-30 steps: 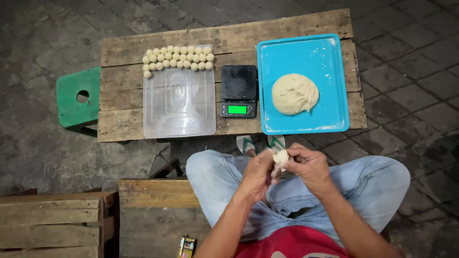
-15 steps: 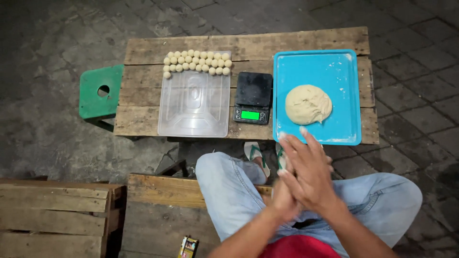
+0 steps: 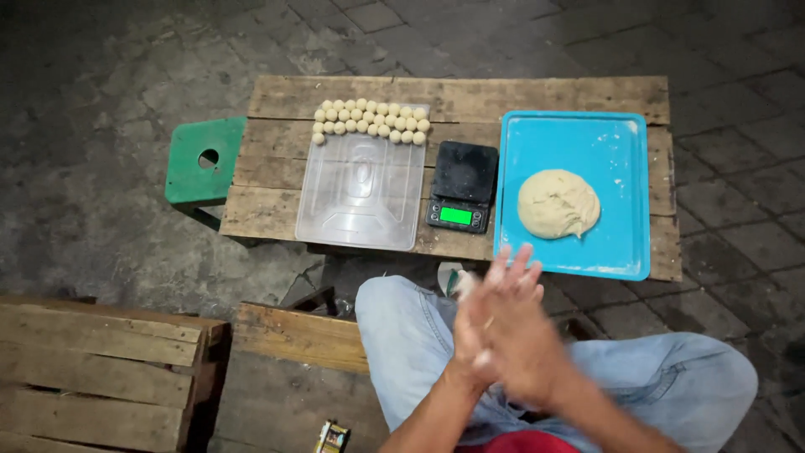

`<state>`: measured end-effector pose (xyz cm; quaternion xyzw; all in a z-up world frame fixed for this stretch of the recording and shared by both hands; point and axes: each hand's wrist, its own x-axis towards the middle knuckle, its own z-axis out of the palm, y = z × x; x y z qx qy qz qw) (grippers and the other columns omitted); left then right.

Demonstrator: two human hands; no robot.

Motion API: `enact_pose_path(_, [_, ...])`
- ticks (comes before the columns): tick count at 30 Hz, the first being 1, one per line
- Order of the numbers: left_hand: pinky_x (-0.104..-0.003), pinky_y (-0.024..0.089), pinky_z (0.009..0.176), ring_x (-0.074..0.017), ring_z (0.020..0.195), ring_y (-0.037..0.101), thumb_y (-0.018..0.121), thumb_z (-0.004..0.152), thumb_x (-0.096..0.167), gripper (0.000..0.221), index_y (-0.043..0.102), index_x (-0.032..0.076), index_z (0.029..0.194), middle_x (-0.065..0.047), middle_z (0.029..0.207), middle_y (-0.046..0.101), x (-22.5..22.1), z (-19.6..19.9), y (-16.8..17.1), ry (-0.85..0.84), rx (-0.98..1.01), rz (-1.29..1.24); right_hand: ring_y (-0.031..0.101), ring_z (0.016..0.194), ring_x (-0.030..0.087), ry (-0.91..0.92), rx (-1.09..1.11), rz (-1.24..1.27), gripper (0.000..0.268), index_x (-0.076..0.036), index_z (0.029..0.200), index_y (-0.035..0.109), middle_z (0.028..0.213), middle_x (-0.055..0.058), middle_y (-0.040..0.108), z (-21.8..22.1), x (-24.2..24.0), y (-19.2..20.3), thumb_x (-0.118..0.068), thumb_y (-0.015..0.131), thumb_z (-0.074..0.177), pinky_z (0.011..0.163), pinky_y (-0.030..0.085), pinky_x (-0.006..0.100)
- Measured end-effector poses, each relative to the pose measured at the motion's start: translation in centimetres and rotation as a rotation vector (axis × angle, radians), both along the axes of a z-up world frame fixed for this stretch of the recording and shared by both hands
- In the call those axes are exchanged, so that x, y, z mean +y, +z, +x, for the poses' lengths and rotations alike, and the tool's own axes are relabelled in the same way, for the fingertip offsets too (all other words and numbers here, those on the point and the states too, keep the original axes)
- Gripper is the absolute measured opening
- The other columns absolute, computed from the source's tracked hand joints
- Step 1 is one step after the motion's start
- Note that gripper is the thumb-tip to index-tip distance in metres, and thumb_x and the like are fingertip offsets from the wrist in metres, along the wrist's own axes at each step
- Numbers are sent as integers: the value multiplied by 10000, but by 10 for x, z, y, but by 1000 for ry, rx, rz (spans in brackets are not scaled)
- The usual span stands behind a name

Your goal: Portioning dough into small pieces, weighing them on a digital scale for consistency, and rolling them into uniform balls by hand.

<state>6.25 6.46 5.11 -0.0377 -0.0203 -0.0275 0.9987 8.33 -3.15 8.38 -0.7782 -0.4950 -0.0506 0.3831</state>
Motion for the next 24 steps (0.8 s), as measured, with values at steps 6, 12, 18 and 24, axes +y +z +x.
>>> enact_pose_path(6, [-442,534,909,-424,1134,638,460,967,-52,453,377,-179,1394,-326,1382,554,-15,-39,-14,745,-267,1609,37,1630,324,-158,-195,-152,734,-55,1628,273,1734,73,171,22,0,3,-453,320,1013,1297,-55,584])
enact_pose_path(12, [-504,240,1273,-291,1542,269,362,1044,538,758,165,198,1693,-2,1759,162,-9,12,-64,49,-116,-264,268,1552,394,50,-51,-163,693,11,1536,409,1645,148,386,-22,7,-1,-421,441,996,1271,77,551])
enact_pose_path(18, [-299,472,1080,-156,1285,586,376,1060,552,697,462,82,1568,-78,1516,567,-9,-30,8,-106,235,128,168,1598,432,-191,-156,-139,696,-54,1587,357,1678,134,341,16,3,5,-423,400,999,1270,19,643])
enact_pose_path(24, [-451,408,1188,-275,1457,446,338,1044,435,665,345,110,1624,-102,1648,404,-1,-15,-3,31,14,153,148,1601,338,-3,-171,-148,678,-72,1580,381,1689,69,312,-17,19,-7,-461,347,1025,1295,7,558])
